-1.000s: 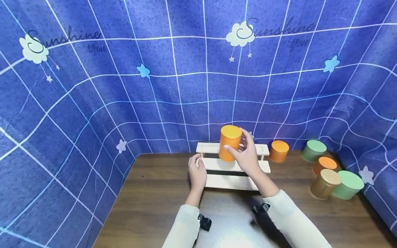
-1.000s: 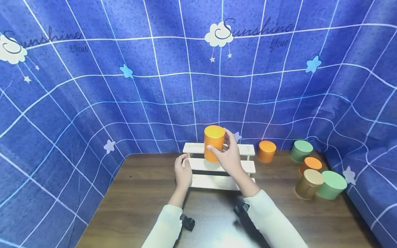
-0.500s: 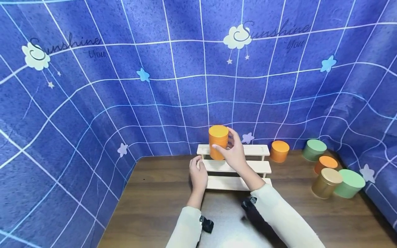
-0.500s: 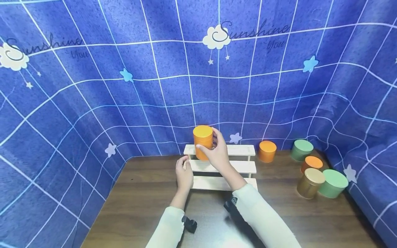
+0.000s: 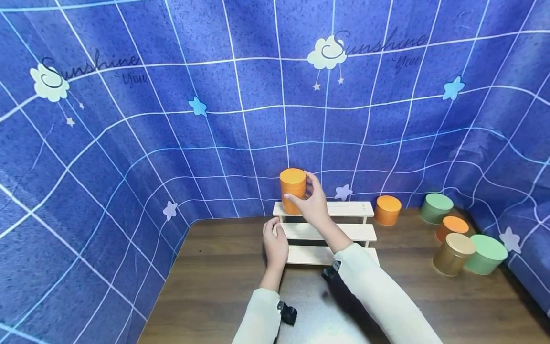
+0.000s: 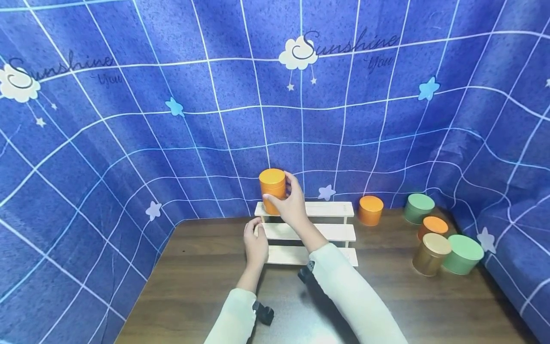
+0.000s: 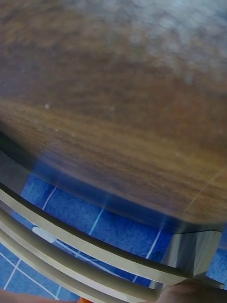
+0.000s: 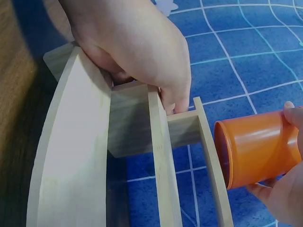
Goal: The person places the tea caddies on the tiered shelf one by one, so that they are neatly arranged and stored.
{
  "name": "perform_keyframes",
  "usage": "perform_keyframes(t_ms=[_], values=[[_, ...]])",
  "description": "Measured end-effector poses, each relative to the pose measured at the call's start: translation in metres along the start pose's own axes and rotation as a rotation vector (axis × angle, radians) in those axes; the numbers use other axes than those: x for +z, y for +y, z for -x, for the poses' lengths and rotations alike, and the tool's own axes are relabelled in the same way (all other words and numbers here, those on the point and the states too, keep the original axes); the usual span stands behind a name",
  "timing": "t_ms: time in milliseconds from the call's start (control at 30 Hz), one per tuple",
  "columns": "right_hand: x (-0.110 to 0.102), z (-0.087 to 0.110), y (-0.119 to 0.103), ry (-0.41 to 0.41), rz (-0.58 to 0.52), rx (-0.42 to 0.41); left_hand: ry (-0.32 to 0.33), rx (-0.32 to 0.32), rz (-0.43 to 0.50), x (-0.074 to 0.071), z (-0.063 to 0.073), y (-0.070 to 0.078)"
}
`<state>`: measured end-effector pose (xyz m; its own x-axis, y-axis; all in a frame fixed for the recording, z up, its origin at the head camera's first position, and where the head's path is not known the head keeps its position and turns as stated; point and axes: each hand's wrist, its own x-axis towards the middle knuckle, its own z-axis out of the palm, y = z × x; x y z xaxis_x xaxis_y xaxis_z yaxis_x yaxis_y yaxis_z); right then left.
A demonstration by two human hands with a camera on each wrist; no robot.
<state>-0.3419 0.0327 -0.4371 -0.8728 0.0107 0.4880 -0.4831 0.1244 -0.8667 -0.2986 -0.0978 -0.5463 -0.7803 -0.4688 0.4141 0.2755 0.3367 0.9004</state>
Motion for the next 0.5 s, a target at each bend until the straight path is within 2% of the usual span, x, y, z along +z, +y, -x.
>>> perform_keyframes(t_ms=[167, 267, 500], values=[[0.003, -0.004, 0.01, -0.004, 0.027, -0.023, -0.013, -0.022, 0.019, 0.001, -0.001, -0.001], [0.003, -0.003, 0.018, -0.039, 0.051, -0.021, -0.011, -0.023, 0.03, 0.001, -0.001, -0.002], [-0.003, 0.003, 0.031, -0.126, 0.139, 0.083, -0.015, -0.013, 0.003, -0.001, 0.0, -0.002]])
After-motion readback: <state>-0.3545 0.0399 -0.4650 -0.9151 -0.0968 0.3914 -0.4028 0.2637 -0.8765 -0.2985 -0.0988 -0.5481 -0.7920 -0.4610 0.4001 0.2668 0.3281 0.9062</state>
